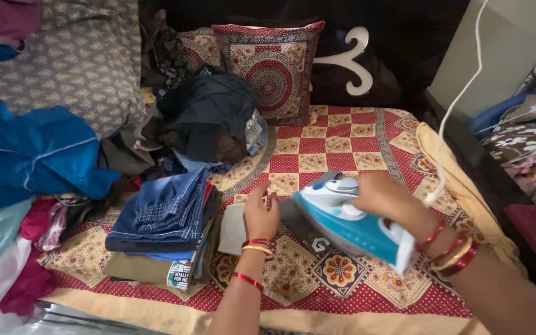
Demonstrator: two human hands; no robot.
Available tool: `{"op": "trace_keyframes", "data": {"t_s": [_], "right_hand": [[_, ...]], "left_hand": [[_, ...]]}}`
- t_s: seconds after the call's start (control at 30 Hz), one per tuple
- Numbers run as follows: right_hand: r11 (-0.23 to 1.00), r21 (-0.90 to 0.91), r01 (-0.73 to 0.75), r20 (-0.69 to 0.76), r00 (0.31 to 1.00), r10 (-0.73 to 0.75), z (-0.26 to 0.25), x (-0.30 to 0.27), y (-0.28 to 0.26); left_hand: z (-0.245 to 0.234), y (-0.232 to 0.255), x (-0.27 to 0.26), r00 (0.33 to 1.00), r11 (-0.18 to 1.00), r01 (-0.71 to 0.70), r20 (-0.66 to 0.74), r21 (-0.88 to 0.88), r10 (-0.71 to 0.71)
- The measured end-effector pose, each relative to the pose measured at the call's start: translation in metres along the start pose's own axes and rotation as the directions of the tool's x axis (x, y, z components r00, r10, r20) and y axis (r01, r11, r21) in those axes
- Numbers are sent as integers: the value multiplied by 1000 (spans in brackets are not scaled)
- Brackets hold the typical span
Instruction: The person irons a gray t-shirt and a dark blue t-shirt on a bed using a handheld electric iron. They smooth each garment, move the iron across the fabric, and fold the shirts after ironing.
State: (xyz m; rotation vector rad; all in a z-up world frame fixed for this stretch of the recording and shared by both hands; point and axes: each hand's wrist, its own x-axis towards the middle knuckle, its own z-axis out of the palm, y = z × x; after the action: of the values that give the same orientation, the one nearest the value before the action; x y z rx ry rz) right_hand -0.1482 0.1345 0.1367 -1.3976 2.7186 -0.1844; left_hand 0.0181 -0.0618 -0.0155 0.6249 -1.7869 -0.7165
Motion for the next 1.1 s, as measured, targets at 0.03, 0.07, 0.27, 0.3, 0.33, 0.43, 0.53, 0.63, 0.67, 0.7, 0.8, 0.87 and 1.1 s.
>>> {"op": "trace_keyframes", "data": {"t_s": [0.03,0.07,0.27,0.3,0.33,0.43,0.53,0.63,0.67,0.7,0.8,0.87,1.1], "right_hand": [[997,77,25,-15,1000,-24,0,-1,-8],[987,154,51,-31,998,-47,2,0,-17],[981,-81,178,-129,974,-187,49,35,-54],[983,-65,170,-113,978,-177,53,41,-52],[986,-50,162,-97,981,-166,55,48,-50],[987,-32,158,-19,987,-159,61,52,-43],[988,-18,155,79,985,-153,57,37,-41],[983,-28,180,131,976,-175,47,9,-41],[981,-35,193,142,972,-186,42,-1,-39],[985,-30,169,192,968,-161,35,-10,-38],[995,13,99,282,954,-99,18,-36,-29],[995,80,57,263,962,-76,10,-45,-14],[997,-15,-74,7,997,74,-1,-23,54]], "left_hand": [[-3,2,0,1000,999,18,-17,-31,-18],[-6,5,1,999,997,35,-34,-63,-37],[-16,10,3,987,969,161,24,-186,-160],[-15,10,4,989,975,148,13,-164,-148],[-14,9,5,991,981,134,3,-142,-135],[-11,7,4,991,982,137,19,-127,-136],[-10,5,3,993,986,119,21,-120,-118],[-11,-2,4,990,987,141,24,-80,-140],[-12,-5,3,987,985,160,29,-62,-158],[-12,-6,2,988,984,157,25,-87,-156],[-12,-9,-2,989,975,148,18,-165,-147],[-6,-8,-4,990,964,139,20,-225,-138],[37,-5,-32,962,994,-70,270,89,44]]}}
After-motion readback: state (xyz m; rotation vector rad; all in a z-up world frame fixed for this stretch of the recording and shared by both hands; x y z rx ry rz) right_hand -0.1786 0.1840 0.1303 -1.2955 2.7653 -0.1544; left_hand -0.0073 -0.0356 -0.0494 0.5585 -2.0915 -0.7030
